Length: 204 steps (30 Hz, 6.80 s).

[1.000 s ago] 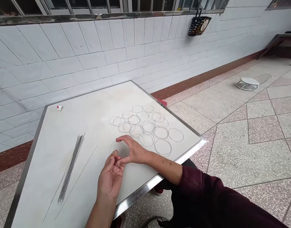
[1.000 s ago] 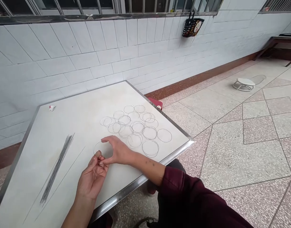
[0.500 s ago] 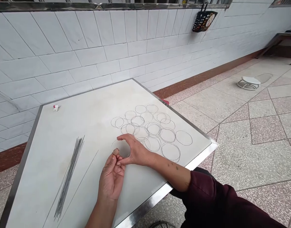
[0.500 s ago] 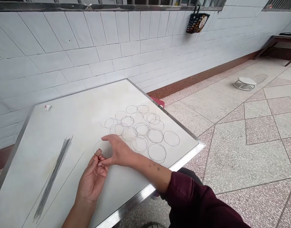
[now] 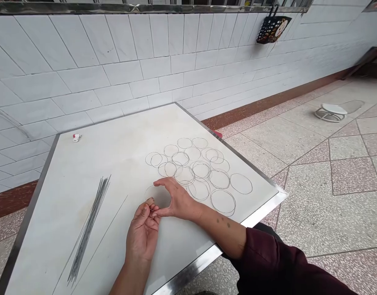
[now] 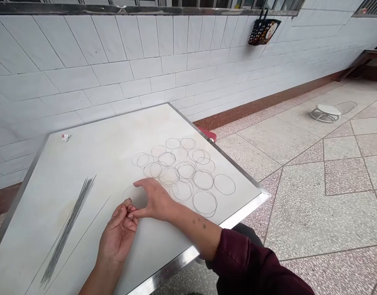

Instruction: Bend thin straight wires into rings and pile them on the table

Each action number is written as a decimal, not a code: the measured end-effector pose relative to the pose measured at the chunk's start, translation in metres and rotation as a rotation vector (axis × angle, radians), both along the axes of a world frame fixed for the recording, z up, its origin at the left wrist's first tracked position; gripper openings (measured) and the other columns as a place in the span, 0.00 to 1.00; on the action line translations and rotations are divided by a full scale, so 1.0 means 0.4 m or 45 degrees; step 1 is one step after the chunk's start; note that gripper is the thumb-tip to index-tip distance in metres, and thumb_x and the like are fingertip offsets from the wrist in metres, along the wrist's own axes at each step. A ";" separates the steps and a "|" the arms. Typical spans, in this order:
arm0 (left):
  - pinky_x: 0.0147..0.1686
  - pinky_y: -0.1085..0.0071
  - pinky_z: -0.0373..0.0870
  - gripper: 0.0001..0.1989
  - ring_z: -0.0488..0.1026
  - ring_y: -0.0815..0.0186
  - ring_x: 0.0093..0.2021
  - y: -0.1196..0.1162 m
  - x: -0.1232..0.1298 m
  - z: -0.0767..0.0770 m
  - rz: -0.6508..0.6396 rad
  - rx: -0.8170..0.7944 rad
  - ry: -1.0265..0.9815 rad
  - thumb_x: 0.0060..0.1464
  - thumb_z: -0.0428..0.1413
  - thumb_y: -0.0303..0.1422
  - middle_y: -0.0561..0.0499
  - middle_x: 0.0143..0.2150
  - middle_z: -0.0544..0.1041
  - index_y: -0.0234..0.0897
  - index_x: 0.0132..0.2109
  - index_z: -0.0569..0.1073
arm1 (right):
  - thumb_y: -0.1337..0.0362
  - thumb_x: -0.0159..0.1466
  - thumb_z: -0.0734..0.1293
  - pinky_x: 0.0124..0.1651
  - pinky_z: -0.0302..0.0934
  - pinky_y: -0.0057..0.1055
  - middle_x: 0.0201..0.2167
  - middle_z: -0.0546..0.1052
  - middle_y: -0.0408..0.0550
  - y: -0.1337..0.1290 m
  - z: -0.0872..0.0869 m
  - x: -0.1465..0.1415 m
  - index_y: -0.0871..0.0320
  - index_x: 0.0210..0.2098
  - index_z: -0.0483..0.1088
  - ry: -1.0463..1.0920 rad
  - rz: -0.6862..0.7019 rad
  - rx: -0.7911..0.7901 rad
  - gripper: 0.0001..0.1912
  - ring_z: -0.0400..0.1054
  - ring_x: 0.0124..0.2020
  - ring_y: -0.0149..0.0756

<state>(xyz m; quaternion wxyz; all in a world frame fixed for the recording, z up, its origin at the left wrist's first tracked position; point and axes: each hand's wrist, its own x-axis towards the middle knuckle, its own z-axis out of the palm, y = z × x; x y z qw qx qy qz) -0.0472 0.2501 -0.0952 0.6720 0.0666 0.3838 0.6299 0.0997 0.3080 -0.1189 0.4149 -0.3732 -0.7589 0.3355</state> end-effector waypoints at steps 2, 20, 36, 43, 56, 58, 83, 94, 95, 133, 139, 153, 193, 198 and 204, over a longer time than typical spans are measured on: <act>0.31 0.78 0.74 0.06 0.76 0.72 0.33 0.000 0.000 0.001 0.007 0.008 0.001 0.49 0.64 0.21 0.51 0.38 0.78 0.34 0.31 0.77 | 0.55 0.48 0.81 0.62 0.61 0.48 0.56 0.69 0.53 0.001 -0.003 -0.005 0.53 0.60 0.60 0.031 0.011 0.004 0.45 0.63 0.58 0.46; 0.30 0.80 0.75 0.04 0.73 0.75 0.30 -0.001 -0.003 -0.015 0.003 0.023 0.015 0.48 0.66 0.25 0.52 0.38 0.76 0.33 0.33 0.78 | 0.54 0.42 0.83 0.62 0.61 0.47 0.59 0.68 0.55 0.005 -0.016 -0.018 0.50 0.64 0.54 0.164 0.035 0.100 0.57 0.64 0.59 0.47; 0.31 0.78 0.73 0.15 0.72 0.73 0.30 0.010 -0.013 -0.011 -0.033 -0.010 0.264 0.33 0.74 0.34 0.55 0.29 0.75 0.37 0.30 0.80 | 0.51 0.43 0.82 0.60 0.61 0.48 0.57 0.69 0.53 -0.001 -0.012 -0.008 0.51 0.61 0.58 0.086 0.018 0.126 0.52 0.64 0.58 0.47; 0.39 0.68 0.72 0.13 0.70 0.67 0.30 0.022 -0.060 0.012 -0.332 0.037 0.606 0.38 0.73 0.37 0.52 0.27 0.75 0.35 0.30 0.82 | 0.53 0.66 0.68 0.61 0.61 0.45 0.53 0.73 0.51 0.012 0.032 0.033 0.52 0.52 0.70 0.202 0.105 0.217 0.17 0.64 0.57 0.41; 0.41 0.67 0.64 0.11 0.69 0.60 0.37 0.023 -0.089 0.016 -0.629 0.191 1.393 0.51 0.62 0.45 0.53 0.31 0.74 0.43 0.32 0.81 | 0.68 0.67 0.68 0.40 0.68 0.28 0.37 0.75 0.47 -0.001 0.029 0.034 0.56 0.38 0.77 -0.006 0.220 0.312 0.04 0.69 0.41 0.33; 0.41 0.66 0.65 0.12 0.69 0.59 0.36 0.023 -0.087 0.017 -0.620 0.197 1.401 0.50 0.62 0.45 0.52 0.30 0.74 0.42 0.29 0.80 | 0.67 0.68 0.67 0.40 0.68 0.28 0.37 0.75 0.47 -0.005 0.031 0.033 0.56 0.40 0.76 -0.041 0.242 0.331 0.05 0.69 0.41 0.33; 0.47 0.64 0.65 0.33 0.71 0.64 0.33 0.022 -0.072 0.031 -0.504 0.197 1.023 0.48 0.66 0.38 0.56 0.29 0.74 0.40 0.62 0.71 | 0.65 0.71 0.63 0.39 0.66 0.30 0.37 0.73 0.47 -0.015 0.061 0.039 0.57 0.40 0.73 -0.273 0.285 0.313 0.06 0.67 0.40 0.34; 0.42 0.66 0.67 0.32 0.71 0.64 0.33 0.023 -0.065 0.035 -0.493 0.174 1.062 0.44 0.68 0.36 0.55 0.28 0.74 0.41 0.59 0.74 | 0.69 0.68 0.64 0.34 0.64 0.27 0.36 0.72 0.46 -0.033 0.074 0.032 0.58 0.38 0.71 -0.390 0.240 0.288 0.04 0.67 0.35 0.32; 0.42 0.66 0.67 0.32 0.71 0.64 0.33 0.023 -0.065 0.036 -0.491 0.173 1.053 0.45 0.68 0.37 0.55 0.29 0.75 0.41 0.59 0.74 | 0.69 0.68 0.64 0.33 0.63 0.27 0.35 0.71 0.46 -0.033 0.074 0.031 0.59 0.38 0.71 -0.387 0.227 0.273 0.04 0.66 0.33 0.31; 0.30 0.70 0.68 0.27 0.66 0.70 0.26 0.016 -0.081 0.022 -0.525 0.182 0.840 0.54 0.62 0.35 0.54 0.32 0.74 0.39 0.61 0.70 | 0.70 0.70 0.60 0.37 0.66 0.29 0.35 0.73 0.48 0.014 0.024 0.037 0.59 0.41 0.69 -0.255 0.246 0.562 0.06 0.66 0.37 0.35; 0.27 0.72 0.65 0.27 0.63 0.72 0.24 0.019 -0.080 0.020 -0.523 0.135 0.654 0.50 0.65 0.32 0.55 0.28 0.72 0.38 0.59 0.73 | 0.68 0.71 0.59 0.38 0.67 0.31 0.35 0.73 0.48 0.019 0.025 0.038 0.57 0.40 0.68 -0.240 0.278 0.592 0.07 0.67 0.37 0.35; 0.33 0.73 0.72 0.29 0.71 0.71 0.28 0.020 -0.086 0.010 -0.477 0.085 0.570 0.48 0.67 0.27 0.53 0.32 0.77 0.38 0.57 0.73 | 0.69 0.70 0.60 0.40 0.65 0.31 0.35 0.73 0.48 0.022 0.014 0.037 0.56 0.39 0.69 -0.256 0.290 0.410 0.06 0.66 0.39 0.35; 0.50 0.51 0.74 0.27 0.63 0.48 0.65 0.008 -0.022 0.034 -0.494 -0.054 -0.047 0.64 0.49 0.47 0.41 0.69 0.65 0.39 0.64 0.68 | 0.67 0.68 0.62 0.38 0.73 0.31 0.43 0.75 0.45 -0.006 0.044 0.016 0.54 0.40 0.72 0.182 0.101 -0.611 0.07 0.75 0.39 0.33; 0.50 0.50 0.74 0.28 0.62 0.47 0.66 0.007 -0.021 0.040 -0.502 -0.060 -0.034 0.64 0.49 0.48 0.41 0.70 0.64 0.39 0.65 0.66 | 0.68 0.68 0.62 0.37 0.74 0.30 0.41 0.76 0.45 -0.008 0.056 0.018 0.54 0.39 0.72 0.248 0.123 -0.673 0.07 0.76 0.41 0.34; 0.52 0.49 0.72 0.29 0.62 0.46 0.66 0.008 -0.023 0.043 -0.508 -0.055 -0.028 0.64 0.49 0.48 0.40 0.69 0.65 0.41 0.66 0.66 | 0.68 0.68 0.62 0.37 0.73 0.30 0.40 0.77 0.45 -0.006 0.061 0.019 0.54 0.39 0.73 0.224 0.106 -0.662 0.08 0.75 0.39 0.33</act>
